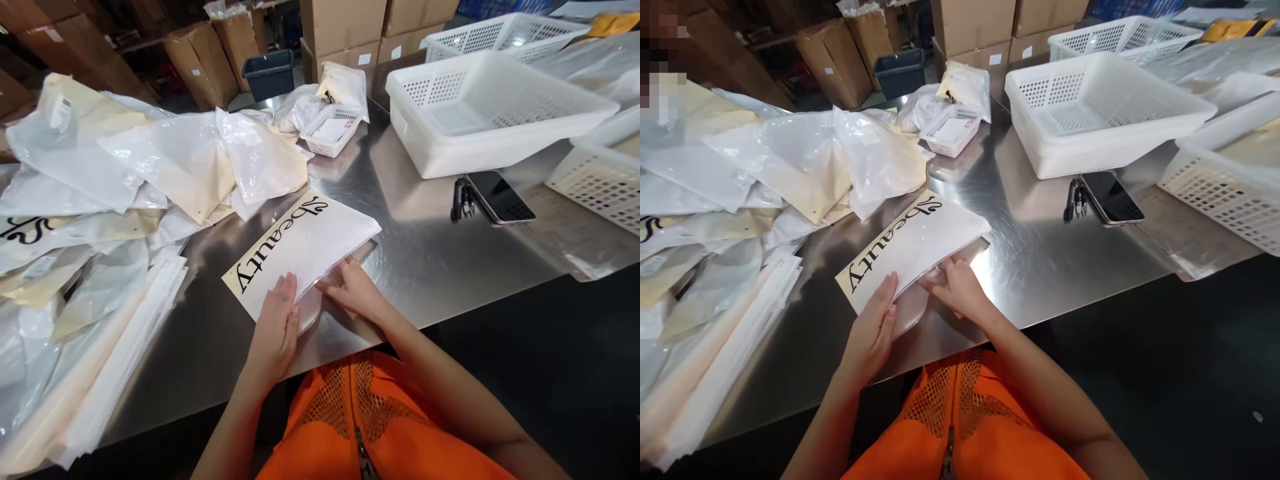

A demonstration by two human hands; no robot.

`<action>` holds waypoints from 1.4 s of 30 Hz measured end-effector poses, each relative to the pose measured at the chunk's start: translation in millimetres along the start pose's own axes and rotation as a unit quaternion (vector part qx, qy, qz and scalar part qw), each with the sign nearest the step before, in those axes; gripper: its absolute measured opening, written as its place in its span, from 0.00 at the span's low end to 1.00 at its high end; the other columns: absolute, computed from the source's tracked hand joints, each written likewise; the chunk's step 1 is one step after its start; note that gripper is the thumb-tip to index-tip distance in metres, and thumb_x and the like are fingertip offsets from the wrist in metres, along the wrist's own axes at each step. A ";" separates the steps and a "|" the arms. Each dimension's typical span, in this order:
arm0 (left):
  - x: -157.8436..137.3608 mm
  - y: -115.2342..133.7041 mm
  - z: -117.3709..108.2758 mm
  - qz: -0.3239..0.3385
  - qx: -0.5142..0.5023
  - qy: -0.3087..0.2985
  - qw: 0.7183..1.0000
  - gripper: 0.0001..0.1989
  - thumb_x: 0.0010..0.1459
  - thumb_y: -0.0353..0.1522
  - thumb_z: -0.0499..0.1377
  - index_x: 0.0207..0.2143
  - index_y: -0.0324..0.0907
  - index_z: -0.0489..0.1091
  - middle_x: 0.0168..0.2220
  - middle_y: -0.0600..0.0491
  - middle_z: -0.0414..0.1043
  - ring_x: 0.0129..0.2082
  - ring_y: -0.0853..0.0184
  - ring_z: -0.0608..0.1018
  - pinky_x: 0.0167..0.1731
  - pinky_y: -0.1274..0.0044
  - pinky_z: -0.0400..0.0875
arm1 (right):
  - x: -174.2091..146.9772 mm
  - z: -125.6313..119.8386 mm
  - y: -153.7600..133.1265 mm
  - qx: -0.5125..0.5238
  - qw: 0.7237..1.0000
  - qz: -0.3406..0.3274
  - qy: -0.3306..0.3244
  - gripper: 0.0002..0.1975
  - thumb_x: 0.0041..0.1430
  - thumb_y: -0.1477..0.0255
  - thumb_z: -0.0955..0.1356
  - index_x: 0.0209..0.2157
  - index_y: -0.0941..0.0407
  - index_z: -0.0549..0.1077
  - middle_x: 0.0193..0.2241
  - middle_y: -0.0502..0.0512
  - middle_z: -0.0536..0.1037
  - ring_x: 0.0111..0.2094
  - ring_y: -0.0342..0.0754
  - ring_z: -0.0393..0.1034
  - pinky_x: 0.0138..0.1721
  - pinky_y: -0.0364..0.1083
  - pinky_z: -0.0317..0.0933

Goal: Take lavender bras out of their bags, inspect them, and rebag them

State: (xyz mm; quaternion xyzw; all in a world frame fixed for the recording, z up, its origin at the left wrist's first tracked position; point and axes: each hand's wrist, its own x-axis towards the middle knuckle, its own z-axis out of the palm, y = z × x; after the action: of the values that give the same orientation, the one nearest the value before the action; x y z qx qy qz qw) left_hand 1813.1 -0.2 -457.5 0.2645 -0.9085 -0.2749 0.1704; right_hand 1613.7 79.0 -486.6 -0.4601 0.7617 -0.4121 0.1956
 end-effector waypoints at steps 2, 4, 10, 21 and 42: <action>3.5 1.3 -1.5 -0.005 -0.006 0.020 1.000 0.26 0.70 0.36 0.43 0.66 0.36 0.57 0.66 0.44 0.57 0.66 0.63 0.61 0.65 0.66 0.58 | -10.1 -4.8 -4.7 -0.030 0.998 0.009 -0.060 0.18 0.61 0.64 0.67 0.51 0.56 0.73 0.39 0.60 0.78 0.41 0.55 0.72 0.45 0.54 0.65; 7.7 2.7 -1.8 -0.004 -0.010 0.029 1.000 0.26 0.70 0.37 0.43 0.66 0.35 0.57 0.66 0.44 0.58 0.66 0.63 0.62 0.64 0.67 0.59 | -16.8 -10.3 -10.4 -0.001 0.996 0.034 -0.085 0.14 0.64 0.66 0.63 0.47 0.55 0.76 0.30 0.54 0.78 0.32 0.51 0.73 0.39 0.50 0.65; 10.1 8.2 5.5 -0.014 -0.018 0.002 1.000 0.26 0.70 0.38 0.43 0.66 0.37 0.57 0.67 0.43 0.56 0.67 0.59 0.60 0.64 0.59 0.59 | 10.3 0.8 -21.6 0.278 0.957 0.072 0.032 0.14 0.61 0.64 0.63 0.43 0.55 0.75 0.43 0.55 0.80 0.48 0.52 0.72 0.51 0.51 0.66; -47.3 -21.7 -21.1 -0.334 -0.253 0.117 0.901 0.22 0.61 0.49 0.55 0.27 0.40 0.71 0.24 0.52 0.71 0.24 0.68 0.75 0.24 0.78 0.69 | 9.4 18.9 -29.4 0.359 0.932 0.057 0.003 0.10 0.53 0.73 0.66 0.38 0.54 0.77 0.40 0.54 0.80 0.46 0.52 0.73 0.57 0.55 0.63; -77.7 27.6 5.2 -0.330 -0.635 0.035 0.698 0.22 0.50 0.41 0.66 0.15 0.40 0.60 0.15 0.58 0.55 0.13 0.77 0.57 0.13 0.82 0.50 | 65.1 -99.1 51.0 0.323 0.901 0.257 0.132 0.11 0.60 0.64 0.70 0.32 0.58 0.71 0.22 0.52 0.75 0.18 0.41 0.69 0.14 0.37 0.56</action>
State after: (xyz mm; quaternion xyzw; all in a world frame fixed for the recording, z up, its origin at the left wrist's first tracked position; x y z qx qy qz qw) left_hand 1862.3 66.2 -458.1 0.3859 -0.3665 -0.8153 0.2284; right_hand 1486.4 79.3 -464.7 -0.1012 0.6973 -0.6280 0.3303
